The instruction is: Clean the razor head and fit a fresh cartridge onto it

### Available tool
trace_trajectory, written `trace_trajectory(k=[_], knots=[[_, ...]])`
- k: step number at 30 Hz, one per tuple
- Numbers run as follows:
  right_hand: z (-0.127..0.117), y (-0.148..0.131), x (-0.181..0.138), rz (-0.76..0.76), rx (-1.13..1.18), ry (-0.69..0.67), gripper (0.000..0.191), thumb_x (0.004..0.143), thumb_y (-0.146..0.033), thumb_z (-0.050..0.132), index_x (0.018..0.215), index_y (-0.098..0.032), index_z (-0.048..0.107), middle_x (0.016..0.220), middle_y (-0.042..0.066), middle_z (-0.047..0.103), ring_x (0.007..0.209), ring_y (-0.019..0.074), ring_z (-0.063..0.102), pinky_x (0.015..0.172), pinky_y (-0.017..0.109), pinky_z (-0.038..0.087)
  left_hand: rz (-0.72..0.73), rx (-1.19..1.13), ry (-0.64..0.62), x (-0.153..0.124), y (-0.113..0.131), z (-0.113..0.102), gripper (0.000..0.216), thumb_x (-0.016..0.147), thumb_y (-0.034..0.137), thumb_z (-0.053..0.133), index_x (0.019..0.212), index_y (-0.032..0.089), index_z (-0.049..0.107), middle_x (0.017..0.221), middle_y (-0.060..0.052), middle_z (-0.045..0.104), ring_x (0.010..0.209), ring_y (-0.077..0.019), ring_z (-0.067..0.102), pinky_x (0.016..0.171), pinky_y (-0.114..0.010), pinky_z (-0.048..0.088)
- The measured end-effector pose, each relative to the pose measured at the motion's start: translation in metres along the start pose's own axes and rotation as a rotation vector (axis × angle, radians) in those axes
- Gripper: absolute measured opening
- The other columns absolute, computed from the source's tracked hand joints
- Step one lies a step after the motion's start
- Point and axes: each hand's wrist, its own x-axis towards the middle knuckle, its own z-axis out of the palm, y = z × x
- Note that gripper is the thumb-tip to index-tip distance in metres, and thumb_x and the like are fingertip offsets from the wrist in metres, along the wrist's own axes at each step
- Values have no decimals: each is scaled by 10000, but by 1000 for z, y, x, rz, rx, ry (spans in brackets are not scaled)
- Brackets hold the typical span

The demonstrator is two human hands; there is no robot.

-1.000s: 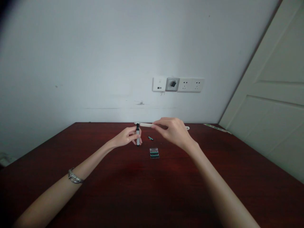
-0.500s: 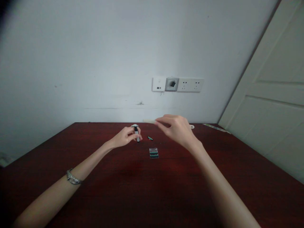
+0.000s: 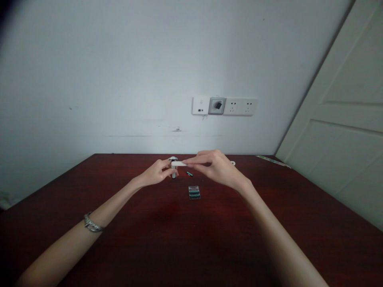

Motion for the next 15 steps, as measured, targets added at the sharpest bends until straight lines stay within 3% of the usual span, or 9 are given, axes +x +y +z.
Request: trace_trajectory(k=[5,10,15], knots=[[0,1,-1,2,-91,93,274,889,-308,514,1071,-218,698,770,48,660,610,114,541,577,244,389,-27,-49,-5,0,-1,2,157,865,263,498,810,130,560,727,-53,682,625,-129,624,612,-235,465],[4,-2,-1,-34,-160,-23,264,894,-277,506,1070,-234,698,836,54,669,689,129,573,623,251,394,-32,-98,-13,1,0,2,143,866,237,489,859,118,568,734,-64,683,650,-137,636,632,-249,481],[8,-1,-1,-16,-215,82,296,909,-302,481,1127,-236,670,795,53,639,641,120,547,596,244,383,-45,-99,-10,0,0,3,126,850,242,518,854,123,559,717,-54,681,627,-132,633,615,-242,483]])
